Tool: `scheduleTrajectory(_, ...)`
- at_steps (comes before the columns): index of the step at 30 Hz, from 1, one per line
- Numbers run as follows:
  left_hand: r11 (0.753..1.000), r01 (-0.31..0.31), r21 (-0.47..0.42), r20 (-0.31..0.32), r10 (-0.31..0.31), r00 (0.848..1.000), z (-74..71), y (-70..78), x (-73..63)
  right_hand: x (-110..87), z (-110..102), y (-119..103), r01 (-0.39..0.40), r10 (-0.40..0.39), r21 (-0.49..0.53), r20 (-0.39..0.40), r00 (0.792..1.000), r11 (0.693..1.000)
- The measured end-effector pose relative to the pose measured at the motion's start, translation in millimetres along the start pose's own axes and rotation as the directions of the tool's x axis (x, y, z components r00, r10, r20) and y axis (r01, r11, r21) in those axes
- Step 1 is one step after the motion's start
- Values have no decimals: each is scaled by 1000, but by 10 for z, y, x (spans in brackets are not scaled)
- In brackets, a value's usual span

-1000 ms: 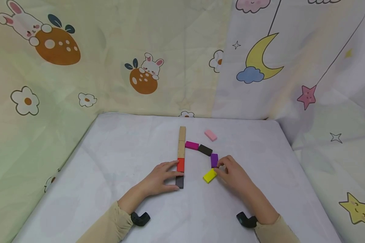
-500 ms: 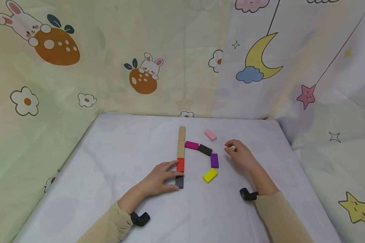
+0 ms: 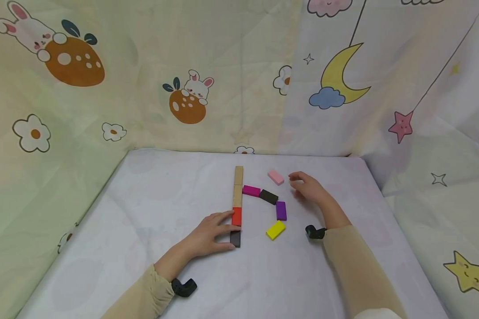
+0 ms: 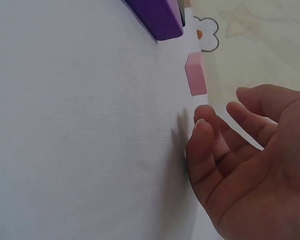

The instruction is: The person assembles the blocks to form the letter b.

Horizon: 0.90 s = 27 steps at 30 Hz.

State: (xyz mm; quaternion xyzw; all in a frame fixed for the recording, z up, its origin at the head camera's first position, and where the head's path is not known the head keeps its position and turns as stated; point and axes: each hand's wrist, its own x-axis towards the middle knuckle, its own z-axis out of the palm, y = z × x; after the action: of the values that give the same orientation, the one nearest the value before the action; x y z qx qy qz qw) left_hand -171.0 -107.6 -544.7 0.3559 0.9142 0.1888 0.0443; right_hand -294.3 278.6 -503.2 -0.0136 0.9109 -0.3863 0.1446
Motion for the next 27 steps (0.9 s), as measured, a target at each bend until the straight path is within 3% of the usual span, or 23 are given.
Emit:
scheduleTrajectory(20,1000,-7,-15,-7,7,1000,28,-20,4,131,38,-124,1,-12,99,118,993,995)
scheduleTrajectory(27,1000,2,-9,-6,-2,1000,3,2,-6,205,-6,-163,26,-24,-19,78,997,999)
